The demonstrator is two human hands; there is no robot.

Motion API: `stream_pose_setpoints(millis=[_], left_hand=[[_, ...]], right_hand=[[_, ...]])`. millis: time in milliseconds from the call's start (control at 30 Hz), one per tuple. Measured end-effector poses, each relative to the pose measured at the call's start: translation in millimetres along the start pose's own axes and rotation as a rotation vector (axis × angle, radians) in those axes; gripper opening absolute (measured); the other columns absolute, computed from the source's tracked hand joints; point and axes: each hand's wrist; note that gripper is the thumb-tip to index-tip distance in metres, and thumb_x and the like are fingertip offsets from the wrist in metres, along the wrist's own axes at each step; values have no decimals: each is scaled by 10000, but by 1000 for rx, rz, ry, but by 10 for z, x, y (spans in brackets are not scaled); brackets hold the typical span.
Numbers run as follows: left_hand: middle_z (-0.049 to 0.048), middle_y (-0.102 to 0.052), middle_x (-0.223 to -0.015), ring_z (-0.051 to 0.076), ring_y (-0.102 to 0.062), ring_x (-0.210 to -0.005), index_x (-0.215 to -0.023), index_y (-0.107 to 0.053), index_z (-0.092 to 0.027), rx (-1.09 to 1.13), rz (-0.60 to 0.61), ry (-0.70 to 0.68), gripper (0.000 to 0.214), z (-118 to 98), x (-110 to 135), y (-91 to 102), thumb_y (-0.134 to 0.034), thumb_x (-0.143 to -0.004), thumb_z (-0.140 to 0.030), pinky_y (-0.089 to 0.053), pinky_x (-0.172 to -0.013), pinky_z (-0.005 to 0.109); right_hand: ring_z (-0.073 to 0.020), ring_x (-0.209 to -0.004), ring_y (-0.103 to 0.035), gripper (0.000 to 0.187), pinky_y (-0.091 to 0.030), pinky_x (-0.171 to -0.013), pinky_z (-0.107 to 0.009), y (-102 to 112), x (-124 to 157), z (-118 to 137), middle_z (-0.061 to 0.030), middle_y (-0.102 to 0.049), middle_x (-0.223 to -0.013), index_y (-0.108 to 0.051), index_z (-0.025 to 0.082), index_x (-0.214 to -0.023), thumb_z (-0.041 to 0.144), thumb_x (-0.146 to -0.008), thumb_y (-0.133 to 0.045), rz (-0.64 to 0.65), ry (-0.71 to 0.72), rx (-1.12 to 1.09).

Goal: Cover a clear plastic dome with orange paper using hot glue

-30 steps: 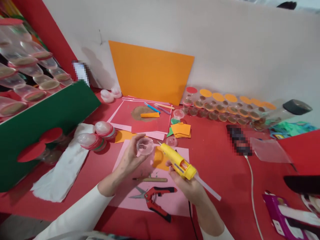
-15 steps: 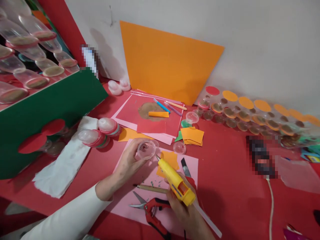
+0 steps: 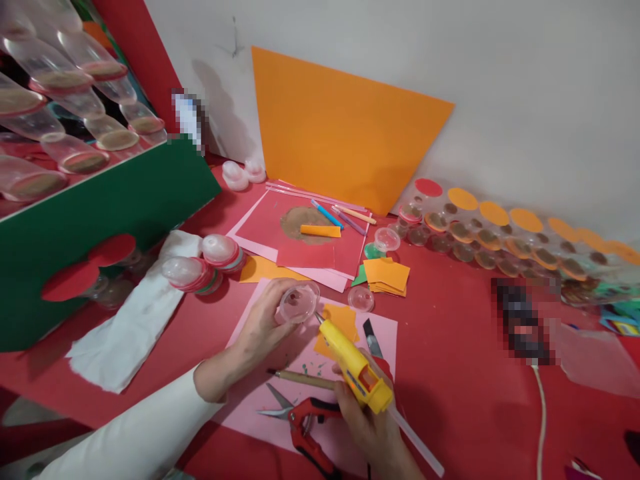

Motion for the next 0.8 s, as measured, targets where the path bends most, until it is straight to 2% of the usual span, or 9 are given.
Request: stream_pose_setpoints(millis=[100, 233, 333, 433, 567, 800], left_hand=[[97, -706, -1203, 286, -645, -1114, -1172, -655, -237, 15, -5, -6, 312, 9, -2, -4, -716, -872, -299, -521, -994, 433], [107, -706, -1218, 287, -643, -1138, -1201, -659, -237, 31, 8, -21, 324, 22, 1, -17, -710, -900, -345, -516, -1015, 428], [110, -705, -1220, 292, -648, -1145, -1216, -663, -238, 38, 11, -33, 330, 27, 8, -28, -710, -903, -333, -518, -1017, 431], [110, -706, -1228, 292, -652, -1146, -1227, -659, -241, 25, 15, -32, 340, 19, 20, -34, -710, -899, -315, -517, -1021, 433], [105, -709, -1226, 285, -658, -1137, -1226, -651, -237, -4, 10, -45, 334, 9, 28, -34, -703, -913, -340, -523, -1014, 425], [101, -702, -1228, 277, -656, -1142, -1237, -639, -238, -1, 6, -91, 333, 41, 27, -19, -711, -923, -317, -536, -1005, 422]], right_hand=[[-287, -887, -755, 150, -701, -786, -423, -62, -6, 69, -76, -753, -977, -720, 328, -1038, 454, -1008, -645, -103, -7, 11], [-291, -914, -752, 144, -695, -831, -451, -79, 27, 80, -74, -751, -987, -722, 310, -1045, 439, -989, -691, -139, -19, 45], [-290, -862, -765, 148, -712, -763, -457, -63, 42, 41, -84, -753, -988, -714, 297, -1085, 414, -1004, -675, -135, -15, 40], [-279, -824, -781, 132, -717, -755, -425, -53, 12, -11, -76, -760, -955, -726, 299, -1077, 393, -1006, -667, -114, 51, 48], [-246, -738, -788, 122, -706, -636, -335, -54, -43, -62, -73, -766, -882, -728, 246, -1049, 330, -1018, -646, -108, 186, 88], [-249, -827, -799, 161, -718, -679, -353, -54, -33, -50, -98, -770, -976, -682, 234, -1183, 249, -1046, -601, -144, 318, 201]])
Point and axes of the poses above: each hand's wrist, its own x-axis away from the middle knuckle, its own y-axis out of the back of the hand, z = x × y
